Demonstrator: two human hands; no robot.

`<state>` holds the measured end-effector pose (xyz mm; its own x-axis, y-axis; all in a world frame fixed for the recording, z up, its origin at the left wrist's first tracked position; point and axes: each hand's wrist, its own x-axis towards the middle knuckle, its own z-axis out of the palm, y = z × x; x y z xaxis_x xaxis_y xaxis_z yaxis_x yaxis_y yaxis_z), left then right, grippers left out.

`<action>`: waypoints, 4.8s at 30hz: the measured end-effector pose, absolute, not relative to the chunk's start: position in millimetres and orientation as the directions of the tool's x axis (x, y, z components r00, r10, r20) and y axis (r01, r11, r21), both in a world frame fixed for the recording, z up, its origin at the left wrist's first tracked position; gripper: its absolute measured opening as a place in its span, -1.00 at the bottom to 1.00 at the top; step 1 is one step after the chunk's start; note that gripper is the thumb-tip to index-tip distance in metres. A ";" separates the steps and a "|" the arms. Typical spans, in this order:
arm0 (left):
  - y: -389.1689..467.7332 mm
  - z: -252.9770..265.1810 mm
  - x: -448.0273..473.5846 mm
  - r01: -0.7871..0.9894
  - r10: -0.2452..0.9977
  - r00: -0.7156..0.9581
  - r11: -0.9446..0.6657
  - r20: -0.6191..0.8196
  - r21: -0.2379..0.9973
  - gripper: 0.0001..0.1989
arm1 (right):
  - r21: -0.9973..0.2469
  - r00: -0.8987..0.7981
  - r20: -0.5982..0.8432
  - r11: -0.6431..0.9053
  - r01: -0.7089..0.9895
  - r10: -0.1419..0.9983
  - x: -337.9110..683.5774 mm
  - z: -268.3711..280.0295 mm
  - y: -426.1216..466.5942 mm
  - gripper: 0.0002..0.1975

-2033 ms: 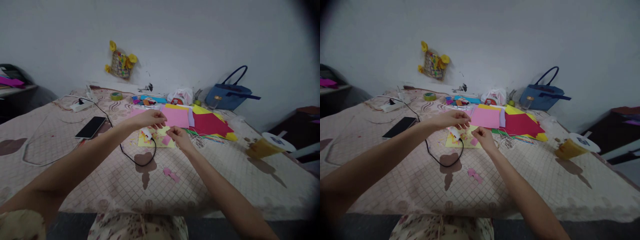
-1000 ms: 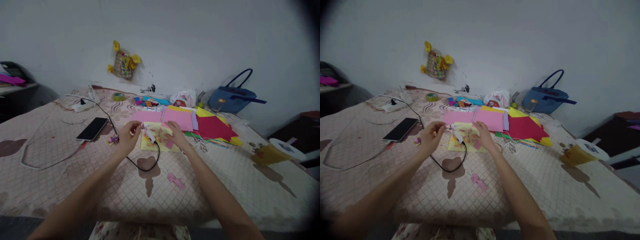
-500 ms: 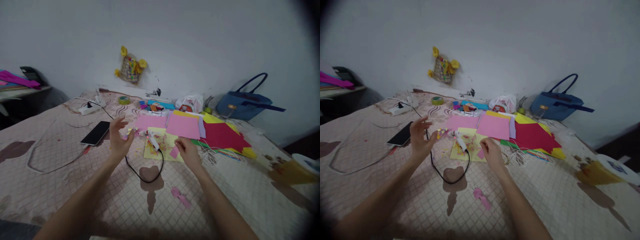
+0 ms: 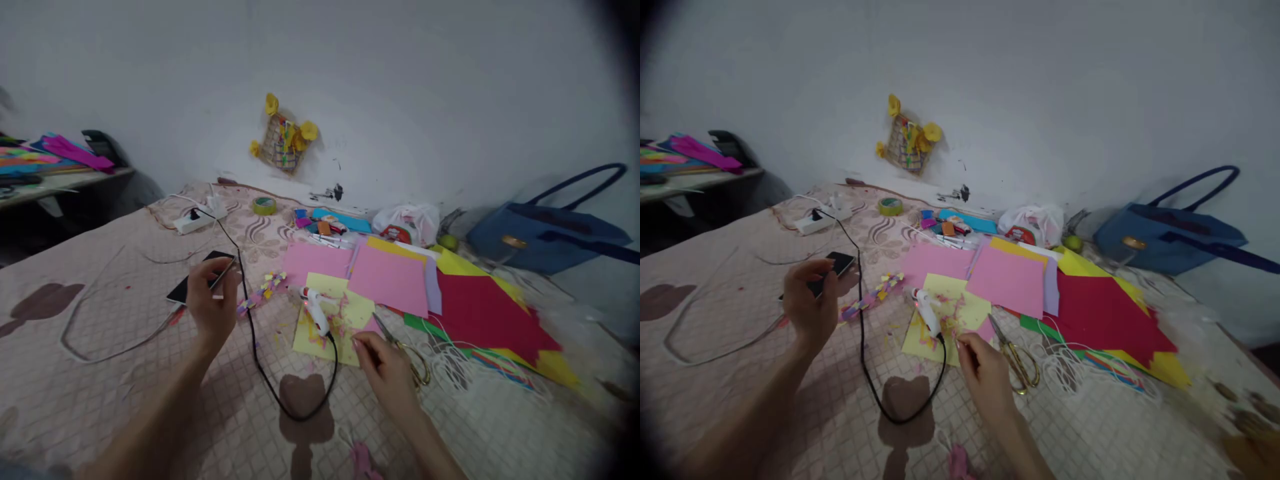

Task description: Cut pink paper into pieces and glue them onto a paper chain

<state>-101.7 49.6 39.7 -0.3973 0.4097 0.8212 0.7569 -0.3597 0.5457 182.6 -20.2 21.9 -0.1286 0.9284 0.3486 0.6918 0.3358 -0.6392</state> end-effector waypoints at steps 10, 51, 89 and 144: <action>75.6 44.6 -146.1 0.700 0.962 -0.014 -0.186 0.274 0.689 -0.75 | -0.370 -0.293 0.523 0.523 0.768 0.801 190.8 1.0 -16.1 -0.88; -40.6 98.7 -54.1 0.173 0.815 0.580 -0.138 0.012 0.975 -0.57 | -0.961 -0.015 0.122 0.114 -0.253 0.992 141.8 56.2 -67.5 -0.80; -47.8 61.7 -30.3 0.064 0.801 0.593 0.059 -0.085 0.996 -0.65 | -0.851 -0.023 -0.058 -0.061 -0.522 0.998 147.1 43.3 -61.2 -0.66; -61.7 60.6 -11.8 0.403 0.909 0.069 -0.402 0.411 0.822 -0.67 | -0.773 0.237 0.565 0.405 0.488 0.790 109.9 52.4 -64.5 -0.95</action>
